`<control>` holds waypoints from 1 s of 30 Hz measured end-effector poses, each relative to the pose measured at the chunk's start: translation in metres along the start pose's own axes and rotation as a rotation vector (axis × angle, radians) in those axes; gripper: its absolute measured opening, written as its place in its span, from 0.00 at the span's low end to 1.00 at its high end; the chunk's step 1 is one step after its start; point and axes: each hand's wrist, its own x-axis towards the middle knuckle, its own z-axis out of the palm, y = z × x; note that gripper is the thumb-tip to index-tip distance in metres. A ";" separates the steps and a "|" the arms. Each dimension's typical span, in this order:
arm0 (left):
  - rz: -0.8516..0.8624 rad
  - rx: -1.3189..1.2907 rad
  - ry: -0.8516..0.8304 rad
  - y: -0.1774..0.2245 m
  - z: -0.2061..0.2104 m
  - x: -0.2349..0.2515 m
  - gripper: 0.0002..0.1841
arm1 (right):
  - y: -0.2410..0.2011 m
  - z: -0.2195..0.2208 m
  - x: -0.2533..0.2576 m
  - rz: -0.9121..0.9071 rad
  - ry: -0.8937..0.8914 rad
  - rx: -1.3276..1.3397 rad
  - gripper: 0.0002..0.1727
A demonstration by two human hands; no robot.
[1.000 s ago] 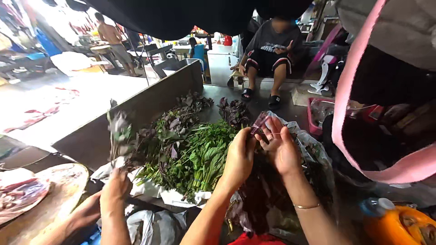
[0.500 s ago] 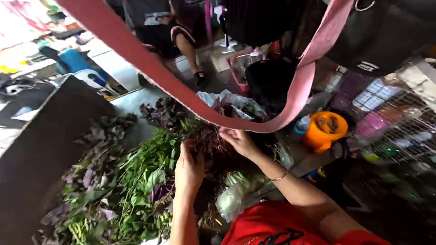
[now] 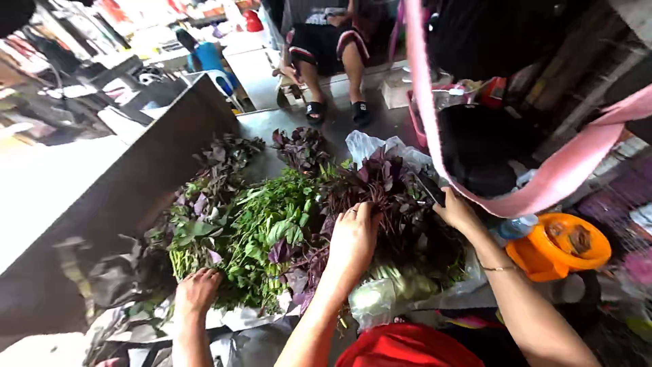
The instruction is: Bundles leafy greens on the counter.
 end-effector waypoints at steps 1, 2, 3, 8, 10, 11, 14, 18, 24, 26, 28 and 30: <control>-0.028 -0.005 -0.005 0.003 -0.003 -0.001 0.17 | -0.008 -0.008 -0.011 -0.042 0.001 0.041 0.34; -0.049 -0.007 -0.011 0.005 -0.005 -0.002 0.18 | -0.015 -0.014 -0.024 -0.110 0.004 0.096 0.34; -0.052 -0.007 -0.016 0.006 -0.006 -0.002 0.19 | -0.023 -0.019 -0.038 -0.187 0.015 0.151 0.35; 0.018 -0.080 -0.118 0.001 0.001 0.003 0.21 | -0.065 -0.004 -0.109 -0.379 0.171 0.306 0.34; 0.033 -0.101 -0.154 0.001 0.006 0.006 0.21 | -0.070 0.008 -0.118 -0.438 0.274 0.342 0.30; 0.040 -0.108 -0.169 0.001 0.007 0.007 0.21 | -0.073 0.010 -0.123 -0.477 0.313 0.361 0.27; 0.063 -0.132 -0.222 0.006 0.008 0.008 0.21 | -0.081 0.016 -0.133 -0.597 0.458 0.374 0.20; 0.163 -0.192 -0.146 0.002 0.016 0.005 0.18 | -0.084 0.024 -0.130 -0.622 0.550 0.340 0.21; 0.196 -0.234 -0.073 -0.006 0.021 0.003 0.18 | -0.088 0.027 -0.130 -0.652 0.586 0.360 0.18; 0.209 -0.244 -0.052 -0.007 0.021 0.002 0.18 | -0.090 0.028 -0.130 -0.660 0.606 0.359 0.18; 0.235 -0.251 -0.027 -0.008 0.021 0.001 0.18 | -0.092 0.029 -0.129 -0.668 0.617 0.369 0.17; 0.264 -0.263 -0.010 -0.009 0.020 0.001 0.18 | -0.094 0.029 -0.127 -0.677 0.621 0.389 0.16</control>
